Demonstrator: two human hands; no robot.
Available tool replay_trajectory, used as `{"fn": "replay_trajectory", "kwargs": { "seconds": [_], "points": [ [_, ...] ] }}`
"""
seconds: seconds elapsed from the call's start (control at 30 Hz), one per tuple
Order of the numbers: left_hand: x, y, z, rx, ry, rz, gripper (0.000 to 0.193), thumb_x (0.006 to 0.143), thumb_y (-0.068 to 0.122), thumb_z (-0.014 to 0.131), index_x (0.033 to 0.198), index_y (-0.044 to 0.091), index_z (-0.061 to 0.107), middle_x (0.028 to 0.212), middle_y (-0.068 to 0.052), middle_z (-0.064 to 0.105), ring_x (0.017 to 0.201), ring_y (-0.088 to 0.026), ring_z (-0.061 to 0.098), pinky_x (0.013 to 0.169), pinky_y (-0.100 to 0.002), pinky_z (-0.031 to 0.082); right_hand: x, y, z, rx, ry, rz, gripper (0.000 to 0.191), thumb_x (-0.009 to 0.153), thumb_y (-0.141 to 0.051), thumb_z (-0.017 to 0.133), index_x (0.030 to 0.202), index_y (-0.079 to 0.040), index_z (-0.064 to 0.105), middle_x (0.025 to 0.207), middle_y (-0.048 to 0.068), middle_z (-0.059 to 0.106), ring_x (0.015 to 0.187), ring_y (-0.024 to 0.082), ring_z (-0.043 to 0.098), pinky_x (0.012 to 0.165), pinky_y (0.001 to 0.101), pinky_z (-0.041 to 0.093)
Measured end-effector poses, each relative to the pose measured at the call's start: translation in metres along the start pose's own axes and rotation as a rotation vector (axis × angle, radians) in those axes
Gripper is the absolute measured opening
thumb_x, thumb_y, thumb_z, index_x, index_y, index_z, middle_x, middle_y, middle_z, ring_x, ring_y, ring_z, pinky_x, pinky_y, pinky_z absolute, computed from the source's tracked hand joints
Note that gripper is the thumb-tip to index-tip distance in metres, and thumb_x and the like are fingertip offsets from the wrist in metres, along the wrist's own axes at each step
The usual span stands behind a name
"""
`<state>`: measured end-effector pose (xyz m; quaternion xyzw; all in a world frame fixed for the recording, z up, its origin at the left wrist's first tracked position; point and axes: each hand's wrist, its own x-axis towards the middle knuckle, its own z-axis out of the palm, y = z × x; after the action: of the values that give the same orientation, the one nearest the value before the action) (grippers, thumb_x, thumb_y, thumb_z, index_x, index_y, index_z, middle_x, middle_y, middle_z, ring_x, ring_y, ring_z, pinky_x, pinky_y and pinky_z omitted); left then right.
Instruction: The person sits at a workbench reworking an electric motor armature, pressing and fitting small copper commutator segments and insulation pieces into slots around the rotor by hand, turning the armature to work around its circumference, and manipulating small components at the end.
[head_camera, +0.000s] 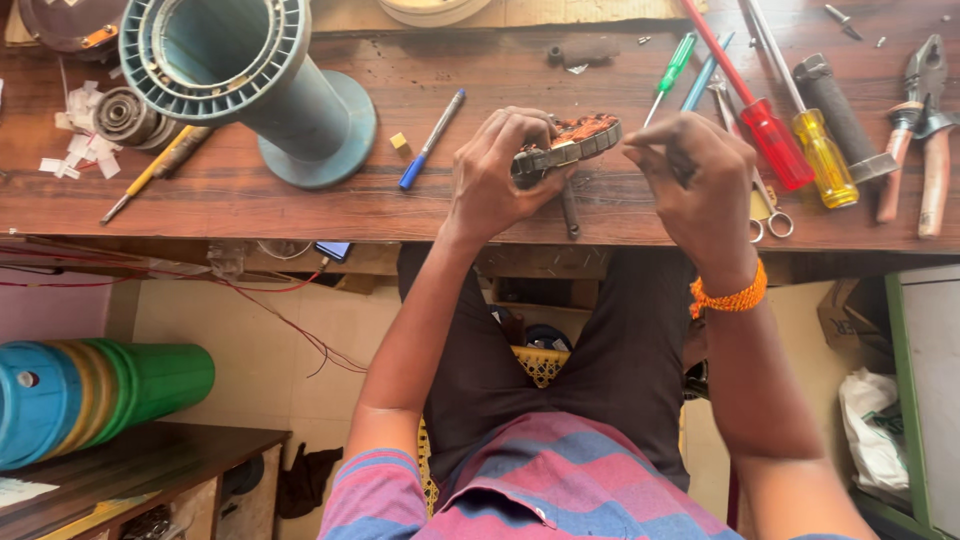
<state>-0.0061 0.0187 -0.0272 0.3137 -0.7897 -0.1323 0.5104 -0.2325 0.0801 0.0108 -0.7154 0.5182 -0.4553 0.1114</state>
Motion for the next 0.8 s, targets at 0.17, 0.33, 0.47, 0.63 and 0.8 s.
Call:
{"fn": "replay_trajectory", "kwargs": {
  "seconds": [0.17, 0.33, 0.47, 0.63, 0.8],
  "points": [
    [-0.007, 0.003, 0.007, 0.011, 0.079, -0.035, 0.036, 0.081, 0.017, 0.087, 0.102, 0.008, 0.058, 0.106, -0.007, 0.068, 0.100, -0.026, 0.069, 0.087, -0.040, 0.057, 0.025, -0.014, 0.004, -0.035, -0.085, -0.170, 0.006, 0.106, 0.002, 0.075, 0.105, -0.001, 0.069, 0.093, 0.011, 0.072, 0.084, 0.018, 0.074, 0.074, 0.0316, 0.053],
    [-0.007, 0.006, 0.016, 0.005, 0.108, -0.039, 0.036, 0.083, 0.019, 0.086, 0.101, 0.006, 0.057, 0.105, -0.010, 0.065, 0.098, -0.031, 0.067, 0.086, -0.042, 0.055, 0.044, -0.006, 0.014, -0.069, -0.145, -0.209, 0.006, 0.099, 0.000, 0.076, 0.105, -0.002, 0.072, 0.094, 0.011, 0.074, 0.082, 0.021, 0.072, 0.072, 0.0343, 0.053],
    [-0.002, -0.002, 0.003, -0.268, -0.028, -0.185, 0.027, 0.096, 0.019, 0.080, 0.107, 0.011, 0.057, 0.100, -0.006, 0.068, 0.093, -0.020, 0.071, 0.083, -0.032, 0.057, 0.063, 0.000, 0.031, -0.013, -0.122, -0.252, 0.012, 0.096, -0.007, 0.083, 0.100, -0.003, 0.073, 0.088, 0.010, 0.073, 0.075, 0.020, 0.069, 0.067, 0.0342, 0.051],
    [0.015, -0.018, 0.000, -0.813, -0.111, -0.494, 0.064, 0.097, 0.012, 0.081, 0.142, 0.016, 0.035, 0.117, -0.009, 0.073, 0.101, -0.014, 0.070, 0.088, -0.027, 0.057, 0.067, 0.001, 0.039, -0.044, -0.079, -0.257, 0.018, 0.097, -0.011, 0.089, 0.099, -0.003, 0.073, 0.086, 0.008, 0.070, 0.070, 0.017, 0.064, 0.064, 0.0324, 0.047],
    [0.026, -0.039, -0.014, -1.072, -0.329, -0.463, 0.076, 0.102, 0.002, 0.079, 0.154, 0.017, 0.026, 0.104, -0.009, 0.070, 0.095, -0.012, 0.067, 0.085, -0.026, 0.053, 0.058, -0.013, 0.037, -0.021, -0.079, -0.223, 0.013, 0.098, -0.007, 0.084, 0.098, -0.003, 0.072, 0.088, 0.006, 0.071, 0.072, 0.013, 0.064, 0.065, 0.0306, 0.047]
  ]
}}
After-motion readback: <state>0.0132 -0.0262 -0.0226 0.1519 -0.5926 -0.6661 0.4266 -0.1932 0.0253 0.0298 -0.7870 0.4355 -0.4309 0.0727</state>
